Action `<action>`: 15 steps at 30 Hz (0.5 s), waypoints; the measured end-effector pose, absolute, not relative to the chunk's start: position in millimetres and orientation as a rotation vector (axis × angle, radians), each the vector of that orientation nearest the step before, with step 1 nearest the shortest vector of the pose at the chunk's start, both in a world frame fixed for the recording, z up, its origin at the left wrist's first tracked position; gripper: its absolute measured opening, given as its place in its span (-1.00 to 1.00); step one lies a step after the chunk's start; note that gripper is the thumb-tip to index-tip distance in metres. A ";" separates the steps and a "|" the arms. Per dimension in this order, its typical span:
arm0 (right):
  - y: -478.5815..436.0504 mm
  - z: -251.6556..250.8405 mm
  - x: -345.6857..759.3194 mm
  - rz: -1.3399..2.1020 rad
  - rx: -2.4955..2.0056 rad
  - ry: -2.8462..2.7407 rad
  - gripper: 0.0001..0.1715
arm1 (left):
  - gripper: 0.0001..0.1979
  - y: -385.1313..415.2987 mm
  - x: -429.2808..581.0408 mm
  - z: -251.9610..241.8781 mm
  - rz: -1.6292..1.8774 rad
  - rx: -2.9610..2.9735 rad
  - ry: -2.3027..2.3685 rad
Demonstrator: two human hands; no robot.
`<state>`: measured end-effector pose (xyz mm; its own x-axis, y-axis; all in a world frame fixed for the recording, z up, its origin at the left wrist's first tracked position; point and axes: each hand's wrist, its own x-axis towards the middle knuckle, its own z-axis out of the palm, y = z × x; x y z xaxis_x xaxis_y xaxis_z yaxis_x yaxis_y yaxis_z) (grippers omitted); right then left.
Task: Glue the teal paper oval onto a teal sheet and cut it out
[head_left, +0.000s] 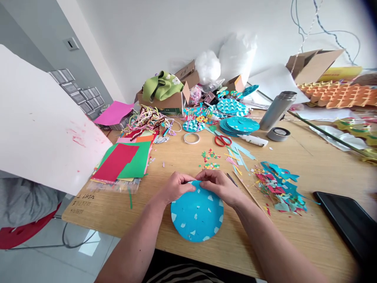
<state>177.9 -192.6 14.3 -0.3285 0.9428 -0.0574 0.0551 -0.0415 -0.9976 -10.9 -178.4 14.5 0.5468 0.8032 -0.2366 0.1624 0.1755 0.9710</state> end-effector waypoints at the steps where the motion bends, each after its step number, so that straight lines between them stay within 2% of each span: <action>1: -192.9 15.1 178.2 1.494 -1.084 -1.454 -0.79 | -0.81 -178.3 -11.0 14.4 0.563 1.341 0.927; 15: -192.4 14.6 176.4 1.553 -1.061 -1.392 -0.70 | -0.74 -177.4 -13.2 18.3 0.599 1.259 0.945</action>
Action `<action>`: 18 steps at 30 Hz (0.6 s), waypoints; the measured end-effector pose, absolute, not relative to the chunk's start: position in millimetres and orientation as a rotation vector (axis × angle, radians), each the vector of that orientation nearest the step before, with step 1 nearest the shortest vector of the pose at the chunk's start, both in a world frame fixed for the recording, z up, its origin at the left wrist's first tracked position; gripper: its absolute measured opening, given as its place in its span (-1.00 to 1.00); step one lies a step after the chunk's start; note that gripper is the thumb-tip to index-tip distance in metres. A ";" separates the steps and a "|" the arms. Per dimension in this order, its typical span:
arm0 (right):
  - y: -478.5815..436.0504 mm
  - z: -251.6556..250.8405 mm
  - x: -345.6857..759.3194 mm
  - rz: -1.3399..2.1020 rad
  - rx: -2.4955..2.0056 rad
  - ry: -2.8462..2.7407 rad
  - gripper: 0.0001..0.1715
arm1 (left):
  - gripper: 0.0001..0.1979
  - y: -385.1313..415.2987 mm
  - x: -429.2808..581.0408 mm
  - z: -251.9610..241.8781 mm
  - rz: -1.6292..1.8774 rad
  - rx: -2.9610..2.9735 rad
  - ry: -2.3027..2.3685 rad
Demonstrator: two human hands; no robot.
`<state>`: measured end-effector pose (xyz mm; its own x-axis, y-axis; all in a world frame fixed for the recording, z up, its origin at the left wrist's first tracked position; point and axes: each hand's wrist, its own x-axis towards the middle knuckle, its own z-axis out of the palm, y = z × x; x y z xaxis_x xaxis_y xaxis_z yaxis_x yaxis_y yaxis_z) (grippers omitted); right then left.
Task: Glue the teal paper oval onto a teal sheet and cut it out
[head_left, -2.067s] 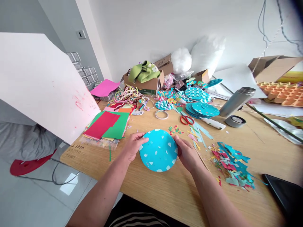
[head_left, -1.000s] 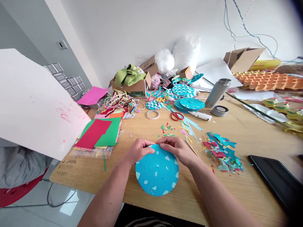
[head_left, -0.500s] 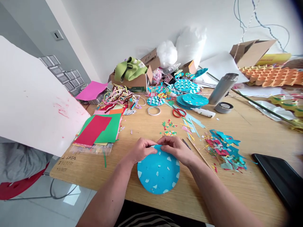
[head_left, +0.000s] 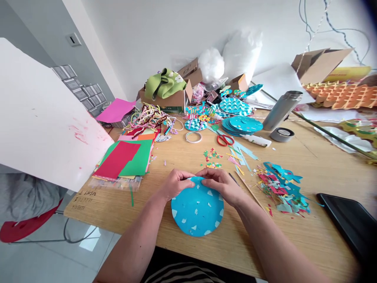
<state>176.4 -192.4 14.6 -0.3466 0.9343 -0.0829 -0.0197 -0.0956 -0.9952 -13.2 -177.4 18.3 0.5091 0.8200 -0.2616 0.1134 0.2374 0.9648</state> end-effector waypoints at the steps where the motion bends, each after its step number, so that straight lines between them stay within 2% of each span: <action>1: -192.2 14.0 175.8 1.544 -1.073 -1.393 -0.70 | -0.74 -177.3 -13.2 17.7 0.599 1.265 0.940; 8: -192.4 7.6 176.4 1.592 -1.084 -1.258 -0.66 | -0.75 -175.3 -13.2 19.4 0.633 1.209 0.977; 14: -183.2 -1.1 184.8 1.685 -1.018 -0.849 -0.64 | -0.82 -166.6 -23.1 15.2 0.803 1.103 1.061; 18: -177.1 -6.9 189.6 1.711 -1.020 -0.770 -0.68 | -0.86 -159.7 -30.1 7.2 0.938 1.051 1.099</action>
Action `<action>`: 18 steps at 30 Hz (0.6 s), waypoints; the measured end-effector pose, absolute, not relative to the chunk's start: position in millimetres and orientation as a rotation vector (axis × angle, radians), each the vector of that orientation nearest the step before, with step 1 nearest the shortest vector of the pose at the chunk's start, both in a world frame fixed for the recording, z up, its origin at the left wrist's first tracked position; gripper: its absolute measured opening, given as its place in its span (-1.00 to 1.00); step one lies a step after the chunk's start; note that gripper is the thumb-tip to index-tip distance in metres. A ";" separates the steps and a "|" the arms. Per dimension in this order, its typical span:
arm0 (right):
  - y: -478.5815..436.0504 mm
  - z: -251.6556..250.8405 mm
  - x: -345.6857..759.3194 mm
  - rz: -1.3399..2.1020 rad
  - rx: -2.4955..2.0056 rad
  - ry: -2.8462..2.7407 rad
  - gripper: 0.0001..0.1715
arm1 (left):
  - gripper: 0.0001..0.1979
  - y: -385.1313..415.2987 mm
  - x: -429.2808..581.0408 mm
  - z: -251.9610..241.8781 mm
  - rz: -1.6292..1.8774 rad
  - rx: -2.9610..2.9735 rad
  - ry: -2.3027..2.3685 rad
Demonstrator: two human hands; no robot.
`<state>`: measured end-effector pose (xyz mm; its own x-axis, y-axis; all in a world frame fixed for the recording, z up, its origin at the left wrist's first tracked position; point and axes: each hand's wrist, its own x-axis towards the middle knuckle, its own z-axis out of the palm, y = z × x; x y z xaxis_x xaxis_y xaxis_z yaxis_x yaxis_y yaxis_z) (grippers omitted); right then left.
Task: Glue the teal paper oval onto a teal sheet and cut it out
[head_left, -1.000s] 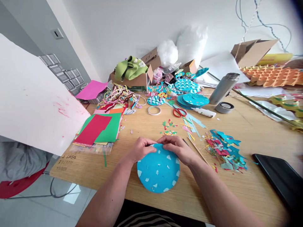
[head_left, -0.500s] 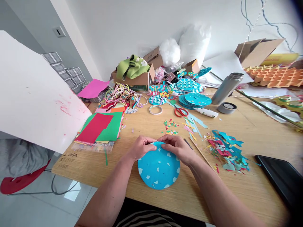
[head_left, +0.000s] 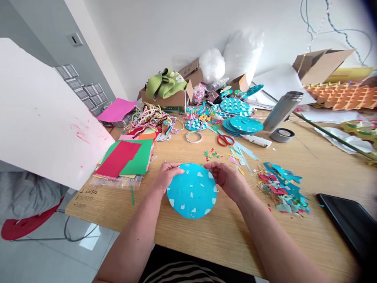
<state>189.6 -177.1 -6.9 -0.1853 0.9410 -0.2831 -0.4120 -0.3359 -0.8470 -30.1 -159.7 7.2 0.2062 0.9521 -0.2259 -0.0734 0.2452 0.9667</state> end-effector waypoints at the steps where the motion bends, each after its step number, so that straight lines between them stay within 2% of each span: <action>1: -176.9 -7.4 189.9 1.708 -1.025 -0.770 -0.69 | -0.86 -158.6 -31.2 6.3 0.963 1.042 1.101; 5: -179.2 -5.9 187.4 1.686 -1.025 -0.825 -0.70 | -0.87 -156.3 -33.1 7.9 1.036 1.011 1.109; 12: -180.4 -5.1 183.8 1.616 -1.091 -0.926 -0.60 | -0.86 -155.7 -32.8 10.5 1.059 1.008 1.094; 18: -181.0 -3.9 184.0 1.634 -1.075 -0.888 -0.61 | -0.88 -153.4 -34.7 4.3 1.097 0.998 1.111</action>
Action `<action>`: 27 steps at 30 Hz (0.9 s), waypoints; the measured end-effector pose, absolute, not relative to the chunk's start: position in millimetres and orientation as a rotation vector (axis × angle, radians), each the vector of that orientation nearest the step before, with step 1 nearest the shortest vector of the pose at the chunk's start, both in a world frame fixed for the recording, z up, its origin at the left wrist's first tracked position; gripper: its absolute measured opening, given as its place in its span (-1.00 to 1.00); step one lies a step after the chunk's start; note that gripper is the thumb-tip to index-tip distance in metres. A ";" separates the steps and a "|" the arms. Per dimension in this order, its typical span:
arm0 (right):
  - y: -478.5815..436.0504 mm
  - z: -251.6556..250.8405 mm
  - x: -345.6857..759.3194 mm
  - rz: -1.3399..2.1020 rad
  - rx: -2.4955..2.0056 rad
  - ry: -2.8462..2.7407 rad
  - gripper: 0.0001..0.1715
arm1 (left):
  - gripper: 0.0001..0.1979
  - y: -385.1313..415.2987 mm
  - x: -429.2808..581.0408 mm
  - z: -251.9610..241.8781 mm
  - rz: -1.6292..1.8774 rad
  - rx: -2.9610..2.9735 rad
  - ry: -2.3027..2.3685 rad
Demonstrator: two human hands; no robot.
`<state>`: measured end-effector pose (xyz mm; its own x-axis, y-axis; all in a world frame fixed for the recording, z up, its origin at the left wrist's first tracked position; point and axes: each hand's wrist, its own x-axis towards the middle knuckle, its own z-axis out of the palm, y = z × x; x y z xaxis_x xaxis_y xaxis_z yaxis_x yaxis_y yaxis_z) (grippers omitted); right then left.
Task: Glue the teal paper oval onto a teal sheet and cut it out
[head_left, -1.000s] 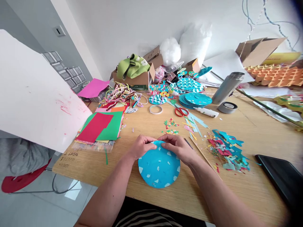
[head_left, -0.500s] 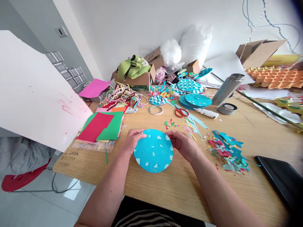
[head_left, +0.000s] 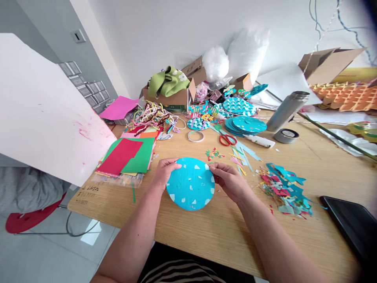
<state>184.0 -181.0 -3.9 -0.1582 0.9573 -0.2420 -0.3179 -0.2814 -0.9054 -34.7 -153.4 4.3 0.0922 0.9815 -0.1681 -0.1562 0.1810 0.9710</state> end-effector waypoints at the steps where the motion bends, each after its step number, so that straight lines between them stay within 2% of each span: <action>1: -181.1 -3.2 184.0 1.639 -1.068 -0.879 -0.61 | -0.88 -152.4 -35.3 2.9 1.114 0.989 1.117; 8: -182.3 -4.7 183.6 1.687 -1.059 -0.994 -0.60 | -0.82 -147.1 -36.9 -1.4 1.281 0.887 1.148; 14: -183.2 -7.9 181.3 1.684 -1.026 -1.026 -0.61 | -0.85 -148.8 -34.3 3.4 1.372 0.919 1.134; 21: -184.3 -7.2 179.2 1.640 -1.017 -1.059 -0.68 | -0.84 -150.3 -32.9 5.0 1.372 0.907 1.131; 25: -183.9 -6.4 178.3 1.593 -1.004 -1.001 -0.64 | -0.71 -151.4 -31.1 5.1 1.346 0.938 1.032; 27: -183.0 -6.2 178.7 1.577 -0.992 -0.962 -0.62 | -0.72 -151.4 -30.2 4.7 1.316 0.955 0.973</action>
